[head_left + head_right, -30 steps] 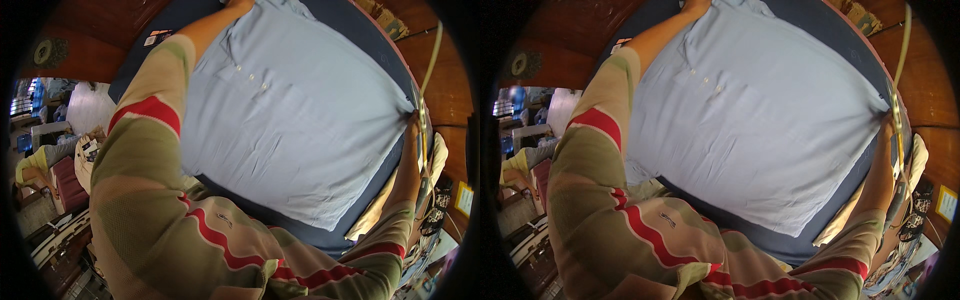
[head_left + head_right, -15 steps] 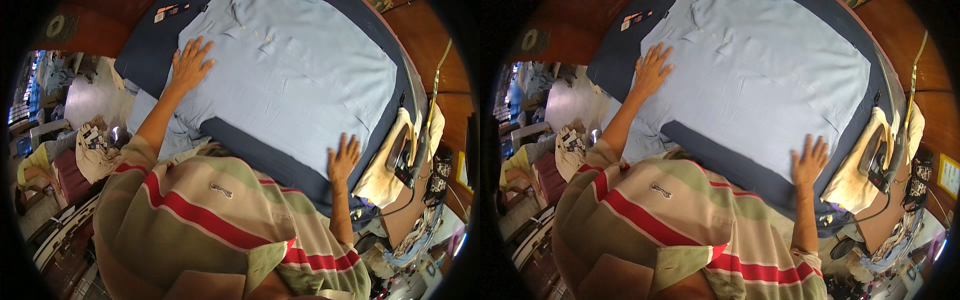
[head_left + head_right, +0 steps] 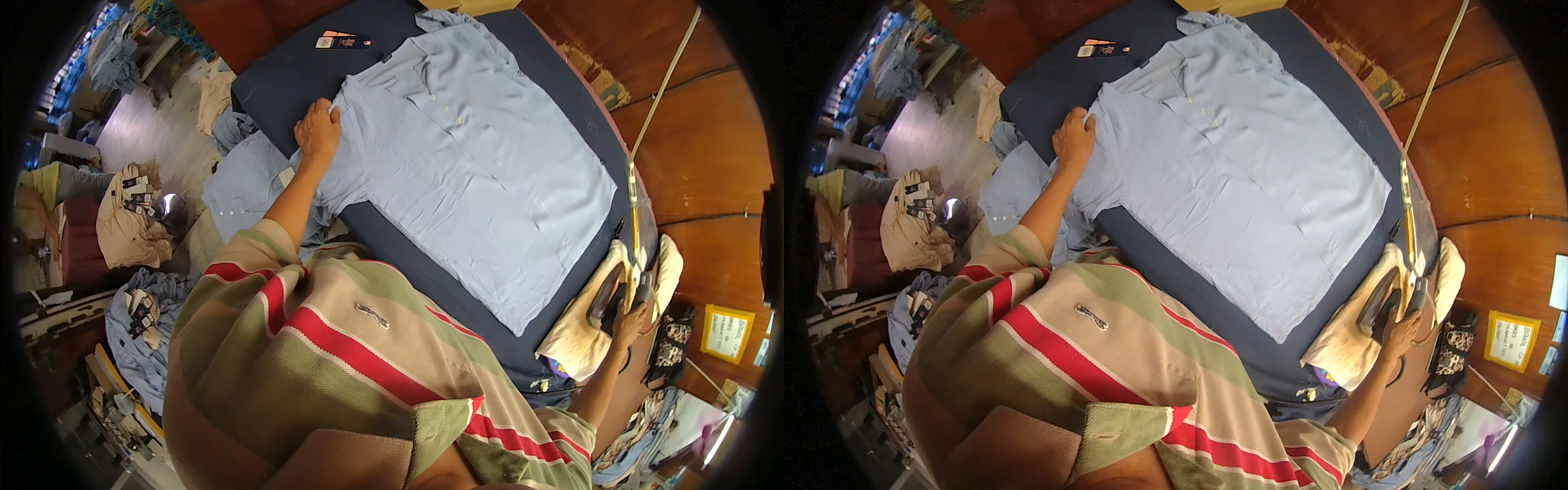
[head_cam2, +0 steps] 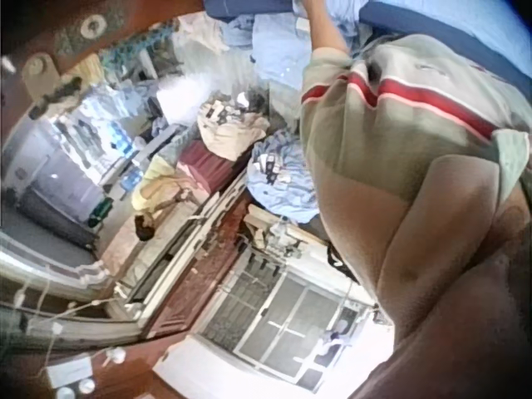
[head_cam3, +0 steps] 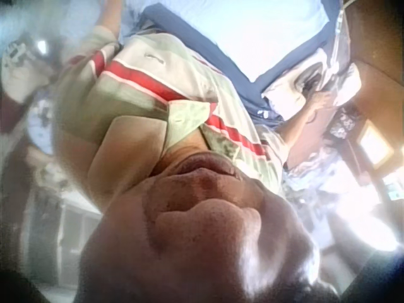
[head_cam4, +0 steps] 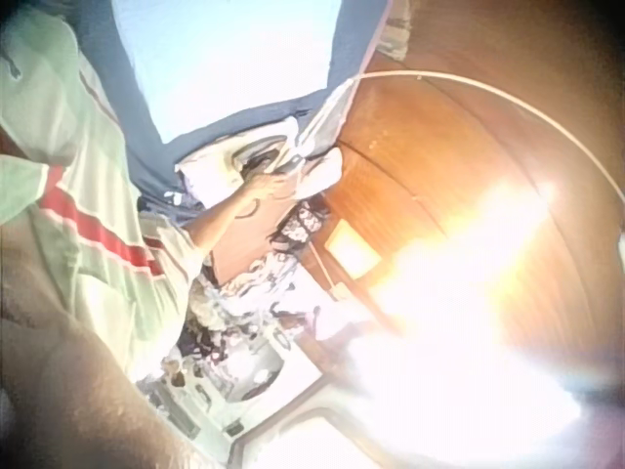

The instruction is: The person smooths a blue shirt on an ironing table by hand and then uses a steam iron to press the front panels, collar area, and button placket.

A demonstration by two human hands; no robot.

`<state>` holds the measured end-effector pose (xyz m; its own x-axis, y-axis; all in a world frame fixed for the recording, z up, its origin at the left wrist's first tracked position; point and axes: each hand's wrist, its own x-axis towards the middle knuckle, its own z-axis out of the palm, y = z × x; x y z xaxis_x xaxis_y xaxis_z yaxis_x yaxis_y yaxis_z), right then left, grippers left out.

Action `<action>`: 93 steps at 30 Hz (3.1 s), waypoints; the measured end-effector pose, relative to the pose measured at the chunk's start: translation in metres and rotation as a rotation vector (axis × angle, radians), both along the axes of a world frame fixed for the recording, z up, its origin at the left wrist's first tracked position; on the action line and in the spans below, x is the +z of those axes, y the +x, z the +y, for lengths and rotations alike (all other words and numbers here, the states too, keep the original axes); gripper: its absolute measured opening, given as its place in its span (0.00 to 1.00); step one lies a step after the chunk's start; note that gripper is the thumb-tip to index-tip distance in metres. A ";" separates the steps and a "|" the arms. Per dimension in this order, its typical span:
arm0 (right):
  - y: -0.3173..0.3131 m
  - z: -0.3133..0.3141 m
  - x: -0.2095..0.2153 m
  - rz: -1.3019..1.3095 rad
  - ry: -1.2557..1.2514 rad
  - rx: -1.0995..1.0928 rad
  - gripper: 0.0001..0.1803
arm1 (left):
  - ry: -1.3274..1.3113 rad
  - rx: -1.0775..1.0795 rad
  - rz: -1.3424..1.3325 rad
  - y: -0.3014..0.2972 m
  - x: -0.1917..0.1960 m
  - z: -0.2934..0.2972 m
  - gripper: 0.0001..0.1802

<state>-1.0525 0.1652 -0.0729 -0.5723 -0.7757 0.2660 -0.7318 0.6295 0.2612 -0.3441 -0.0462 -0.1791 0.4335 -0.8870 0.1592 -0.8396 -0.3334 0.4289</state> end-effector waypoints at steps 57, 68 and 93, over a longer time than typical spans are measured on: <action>0.633 -0.293 0.010 -0.558 0.374 1.334 0.32 | -0.123 -0.017 0.134 0.055 -0.024 0.028 0.12; 0.612 -0.290 0.010 -0.551 0.338 1.253 0.30 | -0.028 0.066 0.163 0.045 -0.006 0.021 0.12; 0.621 -0.296 0.012 -0.520 0.432 1.358 0.26 | -0.019 0.063 -0.003 0.045 -0.017 0.013 0.16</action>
